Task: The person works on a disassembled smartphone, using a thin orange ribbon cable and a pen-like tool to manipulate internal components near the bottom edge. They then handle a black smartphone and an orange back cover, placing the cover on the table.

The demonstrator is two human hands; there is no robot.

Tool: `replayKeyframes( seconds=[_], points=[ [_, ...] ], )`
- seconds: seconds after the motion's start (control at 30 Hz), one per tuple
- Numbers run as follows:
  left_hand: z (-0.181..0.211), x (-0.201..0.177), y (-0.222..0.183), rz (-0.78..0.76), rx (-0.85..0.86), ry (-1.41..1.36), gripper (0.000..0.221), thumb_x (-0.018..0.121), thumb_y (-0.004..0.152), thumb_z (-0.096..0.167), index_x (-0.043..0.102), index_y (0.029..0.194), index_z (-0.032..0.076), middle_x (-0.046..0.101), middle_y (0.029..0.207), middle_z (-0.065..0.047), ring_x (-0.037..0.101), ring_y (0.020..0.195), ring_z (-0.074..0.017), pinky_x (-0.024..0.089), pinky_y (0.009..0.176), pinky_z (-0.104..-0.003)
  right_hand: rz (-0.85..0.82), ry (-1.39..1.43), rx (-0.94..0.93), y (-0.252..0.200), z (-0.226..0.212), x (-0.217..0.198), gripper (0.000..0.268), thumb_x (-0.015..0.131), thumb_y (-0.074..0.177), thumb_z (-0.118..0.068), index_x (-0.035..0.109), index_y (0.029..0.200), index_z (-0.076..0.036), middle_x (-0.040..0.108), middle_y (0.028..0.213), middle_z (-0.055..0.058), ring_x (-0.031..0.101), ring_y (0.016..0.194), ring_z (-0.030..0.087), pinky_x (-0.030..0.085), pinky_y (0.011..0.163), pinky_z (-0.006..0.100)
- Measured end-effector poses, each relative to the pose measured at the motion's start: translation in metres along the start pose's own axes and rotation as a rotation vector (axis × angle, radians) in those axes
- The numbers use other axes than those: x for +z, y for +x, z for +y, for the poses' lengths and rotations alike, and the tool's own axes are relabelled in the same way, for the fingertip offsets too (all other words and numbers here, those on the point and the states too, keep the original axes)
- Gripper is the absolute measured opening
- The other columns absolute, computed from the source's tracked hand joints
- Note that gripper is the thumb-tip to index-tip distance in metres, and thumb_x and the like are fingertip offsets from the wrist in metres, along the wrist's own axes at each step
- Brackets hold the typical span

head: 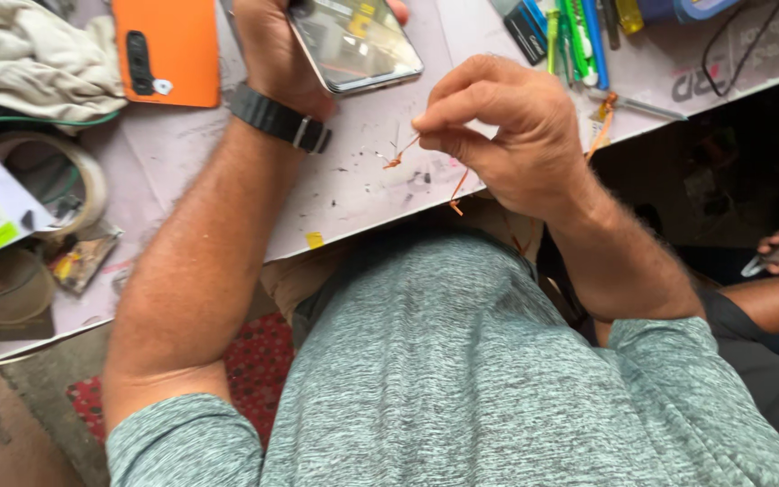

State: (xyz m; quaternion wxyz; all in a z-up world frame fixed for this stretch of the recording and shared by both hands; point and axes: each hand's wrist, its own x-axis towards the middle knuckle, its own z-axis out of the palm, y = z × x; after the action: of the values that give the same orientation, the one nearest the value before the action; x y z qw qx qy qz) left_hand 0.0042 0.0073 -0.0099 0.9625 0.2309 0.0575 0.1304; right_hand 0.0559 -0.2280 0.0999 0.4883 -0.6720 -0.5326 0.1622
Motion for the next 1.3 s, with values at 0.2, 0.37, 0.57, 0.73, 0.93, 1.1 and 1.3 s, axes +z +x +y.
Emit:
replayKeyframes(
  seconds=[0.2,0.37,0.57,0.73,0.93,1.1,1.3],
  points=[
    [0.008,0.018,-0.004,0.065,0.024,0.022,0.030,0.053,0.093,0.022,0.060,0.100,-0.005,0.070,0.092,-0.024,0.075,0.090,-0.0451,0.066,0.081,-0.056,0.103,-0.031,-0.042,0.019,-0.014,0.019,0.018,0.082,0.099,0.006,0.074,0.113,-0.002,0.071,0.104,0.009,0.072,0.091,0.015,0.059,0.079,0.025],
    [0.011,0.027,-0.006,0.105,0.022,-0.025,0.032,0.054,0.090,0.020,0.060,0.105,-0.007,0.068,0.094,-0.020,0.075,0.087,-0.0433,0.065,0.077,-0.055,0.209,-0.074,-0.060,0.025,-0.016,0.028,0.014,0.079,0.099,0.006,0.071,0.108,0.000,0.073,0.101,0.009,0.073,0.086,0.015,0.059,0.075,0.025],
    [0.009,0.026,-0.008,0.085,0.061,0.014,0.029,0.055,0.092,0.019,0.056,0.107,-0.006,0.067,0.092,-0.022,0.076,0.090,-0.0435,0.067,0.081,-0.056,0.206,-0.083,-0.117,0.025,-0.016,0.034,0.012,0.078,0.104,0.005,0.070,0.112,-0.001,0.072,0.104,0.010,0.074,0.089,0.014,0.061,0.076,0.023],
    [0.009,0.028,-0.009,0.093,0.082,0.069,0.032,0.051,0.093,0.021,0.058,0.108,-0.007,0.070,0.093,-0.026,0.077,0.089,-0.0414,0.068,0.080,-0.054,0.222,-0.072,-0.121,0.025,-0.015,0.036,0.012,0.078,0.103,0.005,0.070,0.110,0.000,0.072,0.102,0.010,0.072,0.086,0.013,0.060,0.072,0.022],
    [0.010,0.028,-0.008,0.106,0.077,0.072,0.031,0.048,0.095,0.020,0.058,0.106,-0.007,0.072,0.094,-0.026,0.077,0.089,-0.0407,0.068,0.079,-0.052,0.218,-0.049,-0.133,0.025,-0.011,0.038,0.011,0.077,0.104,0.005,0.070,0.111,0.000,0.071,0.103,0.010,0.072,0.086,0.012,0.060,0.071,0.022],
    [0.010,0.027,-0.008,0.104,0.086,0.095,0.032,0.047,0.096,0.021,0.059,0.106,-0.007,0.073,0.093,-0.027,0.077,0.089,-0.0404,0.067,0.080,-0.050,0.227,-0.032,-0.129,0.025,-0.008,0.038,0.011,0.077,0.104,0.005,0.070,0.111,0.000,0.071,0.103,0.011,0.071,0.085,0.012,0.059,0.071,0.022],
    [0.008,0.024,-0.008,0.087,0.109,0.096,0.027,0.048,0.096,0.019,0.058,0.106,-0.005,0.071,0.093,-0.023,0.077,0.090,-0.0413,0.067,0.081,-0.052,0.234,-0.035,-0.121,0.024,-0.008,0.038,0.010,0.077,0.103,0.006,0.071,0.110,0.001,0.071,0.103,0.011,0.071,0.084,0.012,0.059,0.071,0.022]
  ],
)
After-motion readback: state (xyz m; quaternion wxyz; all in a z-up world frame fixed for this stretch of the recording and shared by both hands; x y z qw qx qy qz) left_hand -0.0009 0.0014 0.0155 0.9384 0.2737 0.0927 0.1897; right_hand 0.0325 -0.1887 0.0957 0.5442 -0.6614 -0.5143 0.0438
